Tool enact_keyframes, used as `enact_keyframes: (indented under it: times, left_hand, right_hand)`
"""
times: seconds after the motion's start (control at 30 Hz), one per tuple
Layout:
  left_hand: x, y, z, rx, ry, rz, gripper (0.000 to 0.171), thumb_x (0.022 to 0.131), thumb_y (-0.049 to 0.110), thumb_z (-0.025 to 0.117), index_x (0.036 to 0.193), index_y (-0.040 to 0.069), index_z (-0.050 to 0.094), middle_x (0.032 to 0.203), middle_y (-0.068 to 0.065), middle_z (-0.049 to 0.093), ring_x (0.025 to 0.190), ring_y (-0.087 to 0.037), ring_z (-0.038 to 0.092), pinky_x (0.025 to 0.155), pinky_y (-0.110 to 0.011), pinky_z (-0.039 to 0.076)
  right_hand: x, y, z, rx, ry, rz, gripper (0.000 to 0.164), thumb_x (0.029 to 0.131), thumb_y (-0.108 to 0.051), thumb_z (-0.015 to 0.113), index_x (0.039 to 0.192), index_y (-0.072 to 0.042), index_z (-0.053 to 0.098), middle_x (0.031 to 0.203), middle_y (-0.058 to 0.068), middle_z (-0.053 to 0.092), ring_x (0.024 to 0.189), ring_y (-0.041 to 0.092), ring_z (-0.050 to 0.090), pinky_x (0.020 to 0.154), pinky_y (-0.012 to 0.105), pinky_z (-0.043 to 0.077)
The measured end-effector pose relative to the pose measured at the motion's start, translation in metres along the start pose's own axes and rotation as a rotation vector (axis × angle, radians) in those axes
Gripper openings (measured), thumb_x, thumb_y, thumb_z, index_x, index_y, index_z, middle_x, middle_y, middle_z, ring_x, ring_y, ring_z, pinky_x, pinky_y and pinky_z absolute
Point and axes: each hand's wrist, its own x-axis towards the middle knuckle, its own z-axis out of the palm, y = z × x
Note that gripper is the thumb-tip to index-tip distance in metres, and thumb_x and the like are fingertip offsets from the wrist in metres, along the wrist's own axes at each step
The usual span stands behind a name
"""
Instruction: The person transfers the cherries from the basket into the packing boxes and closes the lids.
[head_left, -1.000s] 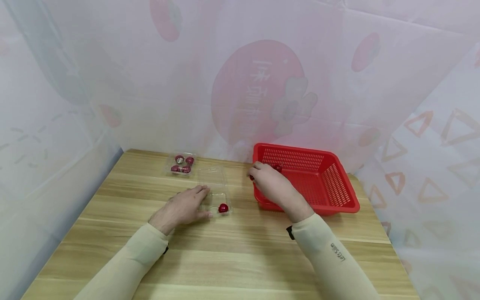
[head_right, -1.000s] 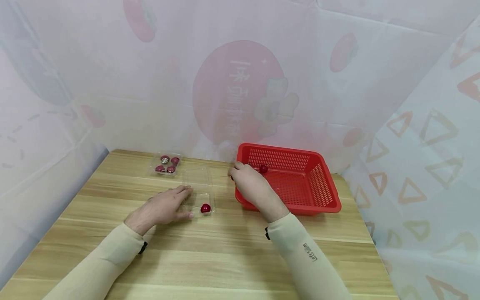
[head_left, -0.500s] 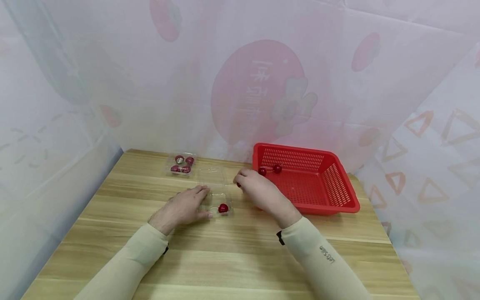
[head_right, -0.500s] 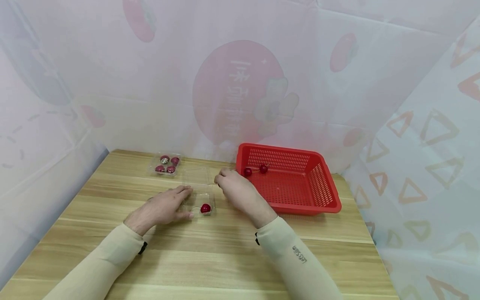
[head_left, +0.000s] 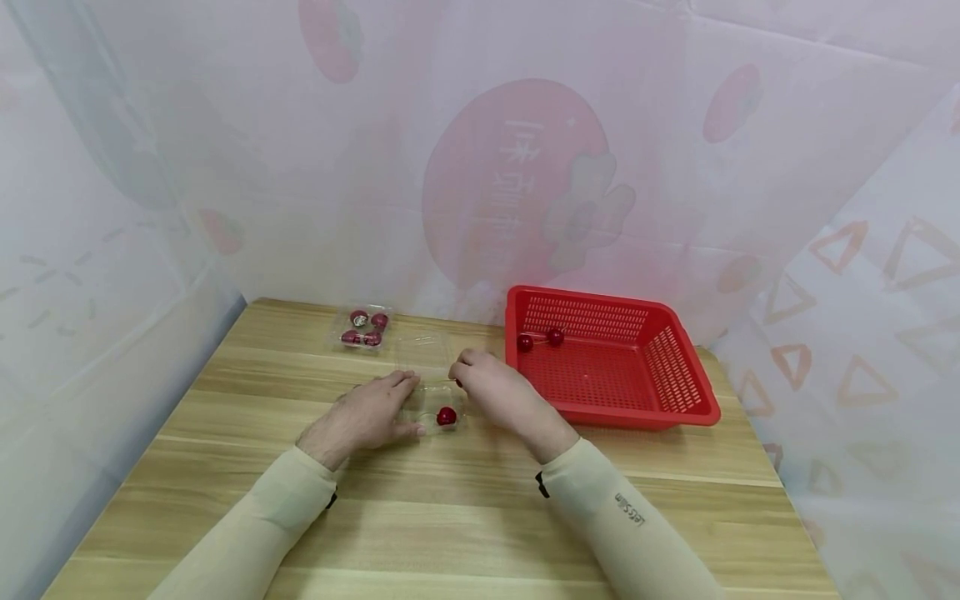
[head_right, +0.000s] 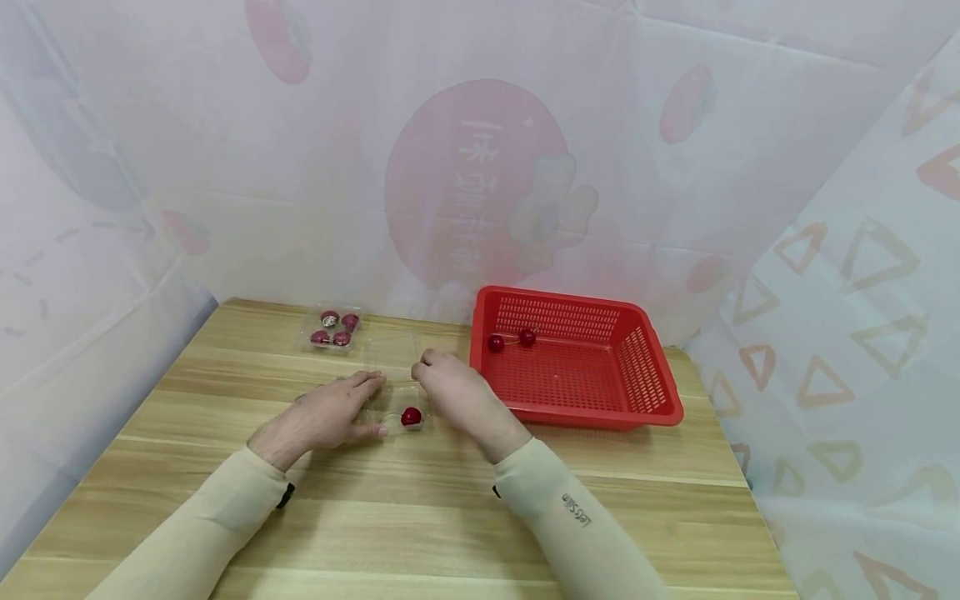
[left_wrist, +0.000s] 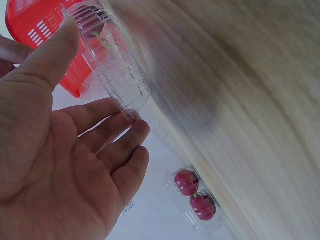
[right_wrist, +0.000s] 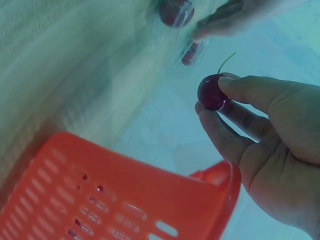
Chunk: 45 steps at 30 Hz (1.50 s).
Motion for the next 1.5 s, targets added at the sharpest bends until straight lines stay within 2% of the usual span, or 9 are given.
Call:
enact_keyframes:
  times: [0.2,0.5,0.67,0.93,1.07,1.3,1.5]
  left_hand:
    - [0.000,-0.001,0.000,-0.002,-0.004,0.002,0.088,0.105,0.050,0.090,0.165,-0.006,0.060,0.171,-0.028,0.062,0.149,-0.052,0.070,0.126,-0.065,0.060]
    - [-0.001,-0.001,-0.002,-0.008,-0.012,-0.001,0.090,0.105,0.051,0.089,0.166,-0.007,0.058,0.173,-0.029,0.060,0.151,-0.052,0.068,0.126,-0.065,0.060]
    - [-0.001,-0.001,-0.001,-0.007,-0.012,-0.001,0.090,0.105,0.051,0.089,0.167,-0.007,0.057,0.173,-0.029,0.060,0.151,-0.052,0.068,0.126,-0.066,0.060]
    - [0.001,-0.002,0.000,-0.010,-0.011,0.007,0.089,0.105,0.049,0.089,0.166,-0.007,0.058,0.171,-0.028,0.061,0.149,-0.052,0.069,0.125,-0.065,0.061]
    - [0.000,-0.002,0.000,-0.011,-0.013,0.008,0.090,0.105,0.050,0.089,0.166,-0.008,0.058,0.172,-0.029,0.061,0.149,-0.052,0.069,0.125,-0.065,0.061]
    - [-0.001,-0.002,0.000,-0.017,-0.016,0.001,0.090,0.105,0.051,0.089,0.167,-0.007,0.057,0.173,-0.029,0.059,0.152,-0.053,0.067,0.127,-0.066,0.059]
    - [-0.001,-0.001,-0.001,-0.013,-0.010,-0.001,0.090,0.105,0.051,0.089,0.166,-0.007,0.058,0.173,-0.029,0.060,0.152,-0.052,0.068,0.128,-0.065,0.059]
  right_hand:
    - [0.008,-0.006,0.013,-0.030,-0.009,-0.003,0.020,0.112,-0.003,0.078,0.129,-0.010,0.086,0.129,0.008,0.080,0.117,0.024,0.081,0.101,0.032,0.071]
    - [0.016,-0.016,0.025,-0.058,-0.065,0.032,0.020,0.114,-0.013,0.077,0.132,-0.015,0.086,0.130,0.004,0.081,0.116,0.022,0.082,0.099,0.032,0.072]
    - [0.018,-0.018,0.031,-0.057,-0.093,0.050,0.023,0.113,-0.014,0.078,0.134,-0.018,0.086,0.134,0.001,0.080,0.119,0.022,0.080,0.099,0.036,0.073]
    - [0.022,-0.021,0.038,-0.069,-0.106,0.057,0.024,0.111,-0.013,0.077,0.130,-0.022,0.088,0.136,-0.002,0.082,0.121,0.024,0.082,0.094,0.041,0.075]
    - [0.022,-0.021,0.039,-0.073,-0.106,0.060,0.025,0.112,-0.013,0.076,0.132,-0.023,0.088,0.137,-0.002,0.082,0.122,0.024,0.082,0.093,0.041,0.076]
    - [0.020,-0.014,0.030,0.003,-0.107,0.065,0.033,0.116,-0.005,0.070,0.145,-0.016,0.083,0.145,0.004,0.080,0.129,0.025,0.081,0.106,0.038,0.073]
    - [0.014,-0.002,0.013,0.093,-0.043,0.054,0.035,0.112,-0.004,0.077,0.146,-0.007,0.080,0.148,0.011,0.079,0.136,0.029,0.079,0.120,0.039,0.067]
